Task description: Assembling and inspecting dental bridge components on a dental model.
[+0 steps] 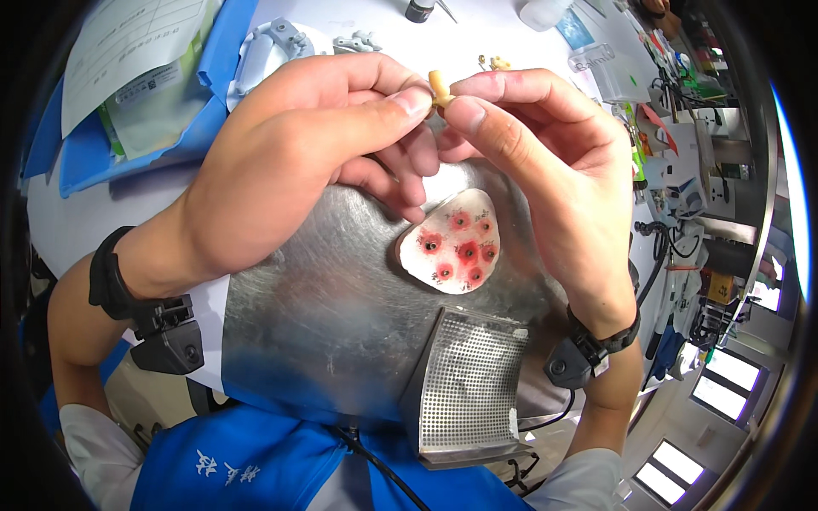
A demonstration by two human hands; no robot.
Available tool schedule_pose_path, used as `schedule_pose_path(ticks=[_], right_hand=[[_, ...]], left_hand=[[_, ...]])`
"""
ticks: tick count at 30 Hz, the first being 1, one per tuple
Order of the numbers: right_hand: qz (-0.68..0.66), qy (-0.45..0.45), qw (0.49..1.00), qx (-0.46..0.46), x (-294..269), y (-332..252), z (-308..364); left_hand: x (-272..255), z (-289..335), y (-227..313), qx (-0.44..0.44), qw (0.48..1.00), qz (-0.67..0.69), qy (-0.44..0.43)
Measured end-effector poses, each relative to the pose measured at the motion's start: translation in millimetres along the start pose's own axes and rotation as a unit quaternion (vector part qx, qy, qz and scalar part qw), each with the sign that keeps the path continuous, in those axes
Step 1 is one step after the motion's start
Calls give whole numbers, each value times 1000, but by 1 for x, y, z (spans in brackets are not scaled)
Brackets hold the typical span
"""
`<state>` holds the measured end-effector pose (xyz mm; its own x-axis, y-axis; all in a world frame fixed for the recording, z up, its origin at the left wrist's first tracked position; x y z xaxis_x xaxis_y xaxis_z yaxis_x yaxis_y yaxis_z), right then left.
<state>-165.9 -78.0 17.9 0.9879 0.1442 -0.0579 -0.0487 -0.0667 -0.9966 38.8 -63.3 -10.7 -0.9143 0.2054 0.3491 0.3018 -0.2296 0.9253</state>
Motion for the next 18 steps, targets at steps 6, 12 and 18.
schedule_pose_path(ticks=[6, 12, 18], right_hand=[[22, -34, 999, 7, -8, -2, -4], [56, -30, 998, -14, -12, -2, -5], [56, -45, 996, -46, -5, -9, -1]], left_hand=[[1, 0, -7, 24, 999, -19, 17], [1, 1, -9, 79, 993, -82, 33], [4, 0, -12, 71, 996, -41, 36]])
Point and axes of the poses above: each hand's wrist, its own z-axis away from the middle knuckle, its own x-axis out of the palm, y = z × x, the point moved 1 cm from there along -z, towards the middle knuckle, and after that the axes turned 13 degrees about y, right-handed, at the moved point
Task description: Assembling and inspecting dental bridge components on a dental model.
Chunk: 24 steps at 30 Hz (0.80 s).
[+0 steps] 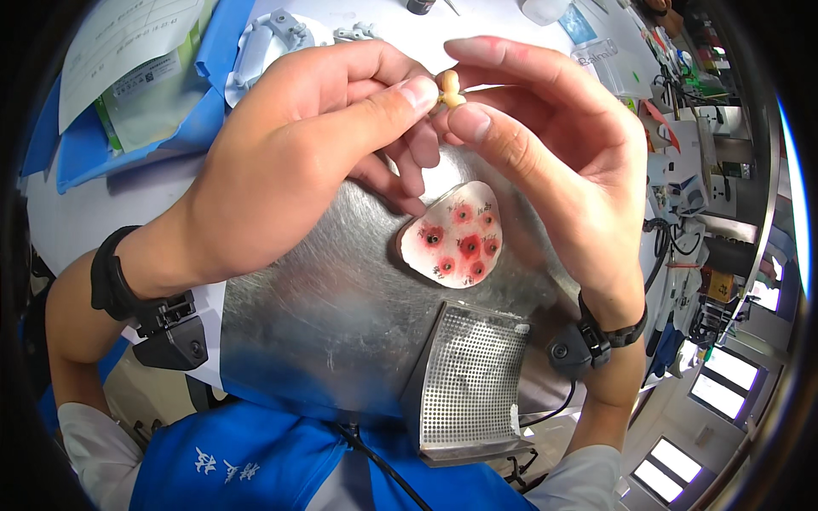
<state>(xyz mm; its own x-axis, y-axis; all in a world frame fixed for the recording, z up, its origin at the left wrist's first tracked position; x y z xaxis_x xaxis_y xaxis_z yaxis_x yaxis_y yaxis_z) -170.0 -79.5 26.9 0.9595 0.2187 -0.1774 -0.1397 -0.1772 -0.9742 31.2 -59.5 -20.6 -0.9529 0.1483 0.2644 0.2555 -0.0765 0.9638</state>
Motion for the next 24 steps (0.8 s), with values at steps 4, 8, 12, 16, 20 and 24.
schedule_pose_path(ticks=[4, 8, 12, 16, 20, 24], right_hand=[[58, -25, 996, -63, -9, 5, -2], [64, 6, 995, -74, -4, 9, 0], [38, -9, 996, -83, -10, 12, -3], [16, -16, 996, -86, -8, 14, -1], [10, -9, 996, -83, -7, 17, 0], [43, -5, 996, -82, -7, 13, 0]], left_hand=[[-3, 0, 4, -14, 1000, -17, -20], [-5, -1, 3, -15, 999, -2, -28], [-5, 1, 6, -23, 999, -19, -17], [-7, 0, 6, -13, 999, -34, -30], [-7, -1, 4, 6, 998, -53, -25], [0, -2, 5, -2, 1000, -3, -12]])
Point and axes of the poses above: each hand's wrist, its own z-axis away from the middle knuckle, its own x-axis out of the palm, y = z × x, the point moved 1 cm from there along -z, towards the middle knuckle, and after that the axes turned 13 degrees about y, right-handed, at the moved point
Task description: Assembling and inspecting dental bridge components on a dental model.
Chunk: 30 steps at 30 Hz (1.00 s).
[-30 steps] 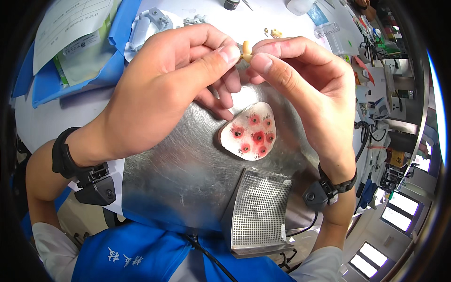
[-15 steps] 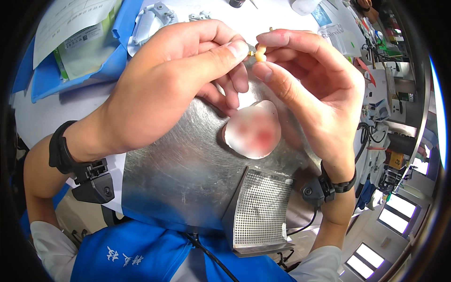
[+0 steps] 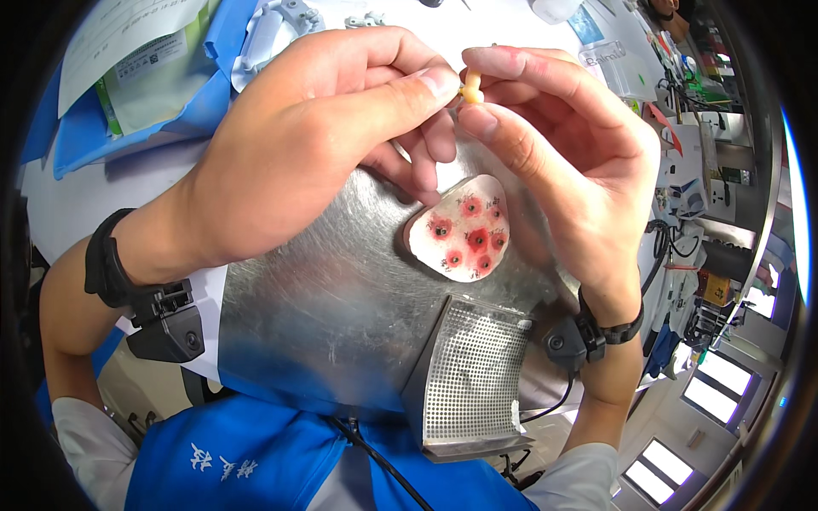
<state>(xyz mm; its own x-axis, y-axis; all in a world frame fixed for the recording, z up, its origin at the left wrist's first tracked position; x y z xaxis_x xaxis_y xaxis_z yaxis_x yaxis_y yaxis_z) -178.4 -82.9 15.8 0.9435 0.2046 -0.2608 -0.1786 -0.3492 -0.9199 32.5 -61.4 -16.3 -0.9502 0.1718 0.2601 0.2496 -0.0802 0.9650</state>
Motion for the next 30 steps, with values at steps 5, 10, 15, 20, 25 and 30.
schedule_pose_path(ticks=[5, 10, 15, 20, 25, 30], right_hand=[[-4, 6, 1000, -1, -4, 5, -2], [22, 20, 999, 14, 1, 5, 1], [26, 19, 999, 28, 3, 1, 2], [25, 28, 999, 2, 4, 1, 2], [81, -3, 989, -121, 4, 7, 0], [117, -4, 981, -154, 4, 7, 1]], left_hand=[[1, -1, 4, -37, 997, 63, 6], [3, -1, 11, -25, 999, 43, 9], [-2, 9, 43, -48, 997, -53, 29], [-13, 9, 17, 103, 994, -21, 3], [0, 9, 44, -11, 989, -128, 69], [-17, 8, 13, 199, 978, -58, -2]])
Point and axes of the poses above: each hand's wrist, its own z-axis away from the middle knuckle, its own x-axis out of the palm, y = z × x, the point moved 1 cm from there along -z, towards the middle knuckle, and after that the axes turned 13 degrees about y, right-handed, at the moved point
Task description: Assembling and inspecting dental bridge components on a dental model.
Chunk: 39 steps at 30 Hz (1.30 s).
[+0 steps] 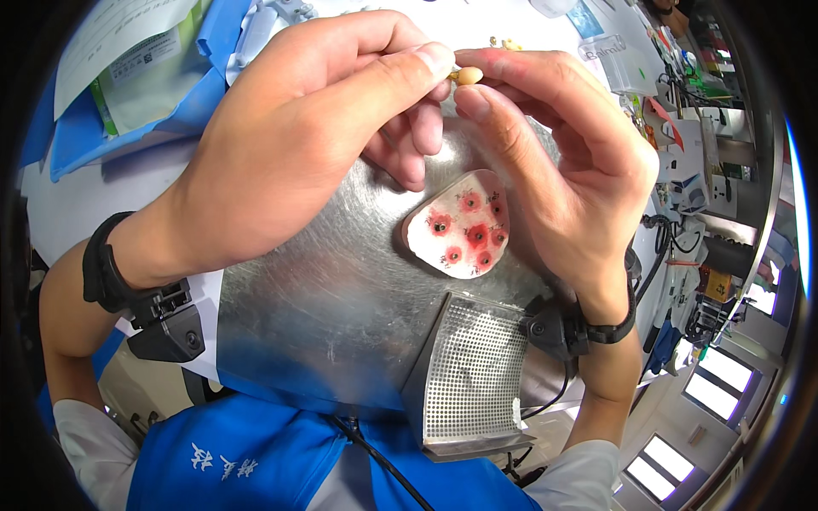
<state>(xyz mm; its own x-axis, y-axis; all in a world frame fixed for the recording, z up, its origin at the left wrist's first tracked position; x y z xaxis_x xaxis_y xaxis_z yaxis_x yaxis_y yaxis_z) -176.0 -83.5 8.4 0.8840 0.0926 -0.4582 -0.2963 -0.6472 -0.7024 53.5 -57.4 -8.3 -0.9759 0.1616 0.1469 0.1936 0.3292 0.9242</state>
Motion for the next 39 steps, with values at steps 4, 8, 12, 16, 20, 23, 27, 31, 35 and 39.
schedule_pose_path(ticks=[4, 8, 12, 16, 20, 23, 27, 31, 35, 39], right_hand=[[22, -16, 999, -26, -2, 0, -2], [37, -9, 999, -27, -2, -3, 0], [4, 31, 999, 40, 4, -9, 4], [-64, 44, 990, 116, 3, -9, 2], [-32, 33, 999, 23, 3, -1, 2], [-35, 27, 999, 13, 1, 0, 3], [-3, 18, 1000, -1, 3, -3, 2], [31, 10, 999, -10, 2, -5, 2], [-32, 26, 998, 47, 3, -3, 4], [-56, 37, 993, 99, 3, -5, 4]], left_hand=[[5, -5, 15, -75, 996, -34, 16], [17, -12, 26, -199, 976, -79, 37], [33, 3, -6, 147, 952, -203, 176], [21, 4, -26, 149, 979, -112, 80], [15, -1, -39, 302, 921, -239, 61], [9, -1, -27, 337, 898, -282, 25], [13, -1, -31, 351, 889, -291, 48], [14, 1, -21, 373, 863, -336, 58], [6, -5, -4, -44, 993, -103, -28], [7, -8, -4, -53, 994, -91, -36]])
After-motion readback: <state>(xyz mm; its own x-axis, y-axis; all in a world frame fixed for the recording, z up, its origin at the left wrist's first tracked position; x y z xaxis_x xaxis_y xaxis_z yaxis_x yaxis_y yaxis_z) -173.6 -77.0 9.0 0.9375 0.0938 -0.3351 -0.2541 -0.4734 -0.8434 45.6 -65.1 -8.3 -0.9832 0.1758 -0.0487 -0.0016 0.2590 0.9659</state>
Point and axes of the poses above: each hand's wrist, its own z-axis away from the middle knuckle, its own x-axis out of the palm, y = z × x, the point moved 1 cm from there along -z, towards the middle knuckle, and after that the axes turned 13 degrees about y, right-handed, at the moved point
